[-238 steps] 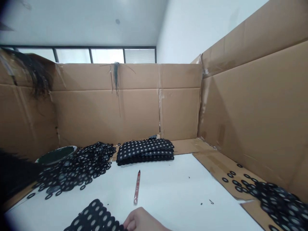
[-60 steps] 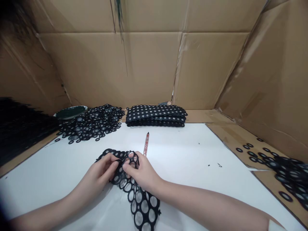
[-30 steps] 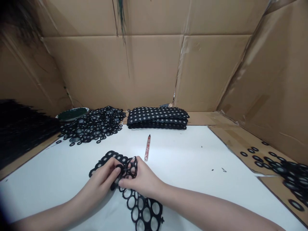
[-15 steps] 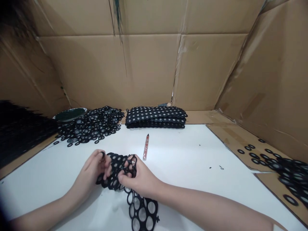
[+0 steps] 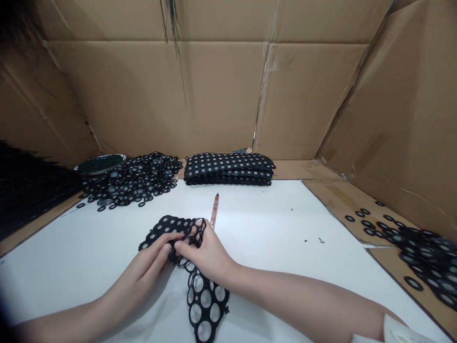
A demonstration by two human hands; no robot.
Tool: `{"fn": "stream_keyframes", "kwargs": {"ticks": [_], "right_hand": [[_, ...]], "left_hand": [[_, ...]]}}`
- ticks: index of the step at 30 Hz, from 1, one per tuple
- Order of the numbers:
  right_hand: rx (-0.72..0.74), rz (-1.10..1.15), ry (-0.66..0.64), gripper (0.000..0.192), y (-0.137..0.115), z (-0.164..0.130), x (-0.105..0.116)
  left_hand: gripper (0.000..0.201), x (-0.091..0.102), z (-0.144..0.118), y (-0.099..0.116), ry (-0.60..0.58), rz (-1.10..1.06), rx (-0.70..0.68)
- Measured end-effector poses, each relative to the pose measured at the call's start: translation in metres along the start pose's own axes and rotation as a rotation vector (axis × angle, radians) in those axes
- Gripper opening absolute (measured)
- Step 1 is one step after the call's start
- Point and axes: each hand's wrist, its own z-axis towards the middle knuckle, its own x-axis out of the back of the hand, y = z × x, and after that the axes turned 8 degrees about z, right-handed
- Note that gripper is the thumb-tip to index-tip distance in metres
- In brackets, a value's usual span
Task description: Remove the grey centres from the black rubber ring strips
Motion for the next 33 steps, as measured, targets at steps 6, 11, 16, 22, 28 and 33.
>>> {"fn": "stream_keyframes", "kwargs": {"ticks": [6, 11, 16, 22, 28, 33], "right_hand": [[0.002, -0.067, 0.044, 0.027, -0.004, -0.001, -0.003], [-0.09, -0.089, 0.026, 0.026, -0.007, -0.002, -0.001], [-0.05, -0.081, 0.033, 0.027, -0.006, -0.004, 0.0], [-0.036, -0.069, 0.007, 0.026, -0.005, -0.006, -0.003], [-0.058, -0.005, -0.039, 0.025, -0.008, -0.005, -0.002], [-0.118, -0.034, -0.013, 0.027, -0.003, -0.001, -0.001]], "left_hand": [[0.03, -0.006, 0.002, -0.004, 0.018, -0.096, -0.004], [0.025, 0.014, 0.021, -0.013, 0.283, -0.213, 0.079], [0.018, 0.026, 0.028, -0.014, 0.355, -0.027, 0.049], [0.025, 0.004, 0.018, -0.007, 0.097, 0.086, -0.018], [0.026, 0.001, 0.012, -0.008, -0.033, 0.091, -0.08], [0.025, 0.006, 0.014, -0.007, -0.11, 0.102, -0.119]]}}
